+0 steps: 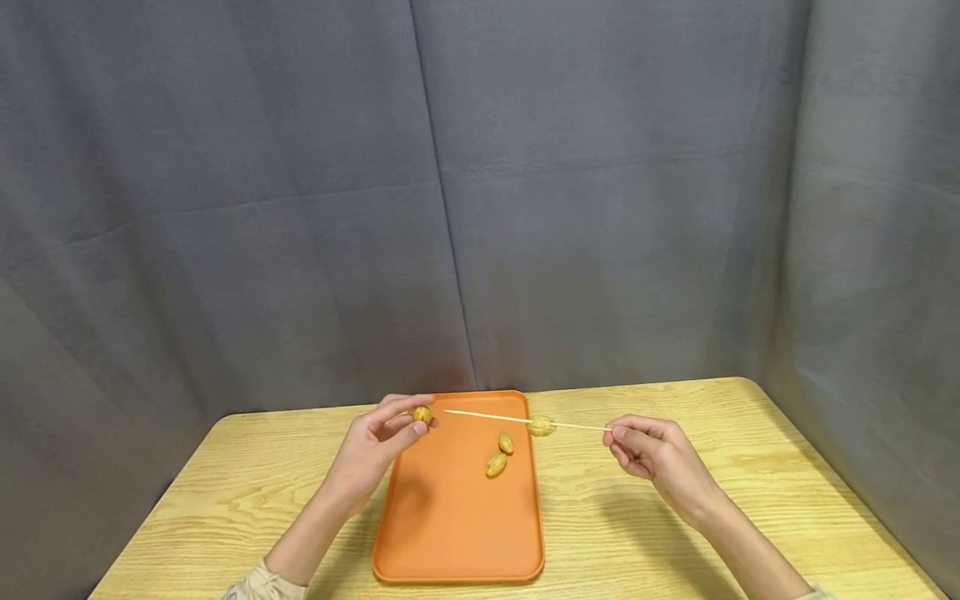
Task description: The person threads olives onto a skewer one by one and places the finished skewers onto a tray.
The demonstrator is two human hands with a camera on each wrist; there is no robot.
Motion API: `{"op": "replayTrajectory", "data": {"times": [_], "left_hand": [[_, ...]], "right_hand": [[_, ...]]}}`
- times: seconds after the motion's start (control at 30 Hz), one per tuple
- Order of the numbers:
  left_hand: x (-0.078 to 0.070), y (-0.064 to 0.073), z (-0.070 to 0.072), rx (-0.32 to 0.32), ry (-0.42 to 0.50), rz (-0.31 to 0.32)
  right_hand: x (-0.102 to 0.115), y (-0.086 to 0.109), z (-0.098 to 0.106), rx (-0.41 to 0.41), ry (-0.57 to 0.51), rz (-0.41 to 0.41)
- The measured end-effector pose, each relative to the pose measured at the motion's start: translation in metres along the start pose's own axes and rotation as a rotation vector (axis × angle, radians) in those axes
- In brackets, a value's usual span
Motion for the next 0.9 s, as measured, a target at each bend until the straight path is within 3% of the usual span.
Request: {"op": "replayTrajectory", "data": {"times": [0.1, 0.23, 0.47, 0.7, 0.9], "left_hand": [[0.000, -0.001, -0.001, 0.016, 0.053, 0.007], [0.003, -0.002, 0.005, -0.032, 0.078, 0.042], [0.011, -0.001, 0.009, -0.060, 0.020, 0.092], [0.007, 0.000, 0.002, -0.010, 0.015, 0.026], [0.003, -0.002, 0.001, -0.023, -0.028, -0.017]], "right_hand": [[0.003, -0.002, -0.001, 0.007, 0.001, 0.020], [0.004, -0.003, -0.001, 0.007, 0.010, 0.031], [-0.001, -0.002, -0.005, 0.007, 0.020, 0.024], [0.000, 0.001, -0.006, 0.012, 0.025, 0.033], [0.003, -0.001, -0.005, 0.021, 0.030, 0.061]]}}
Point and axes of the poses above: each hand's wrist, its own y-axis away from the middle knuckle, its own z-axis out of the back of the hand, x = y × z, the point moved 9 cm from there along -y, towards the middle knuckle, and after that the axes turned 11 degrees about z, right-handed, at the moved point
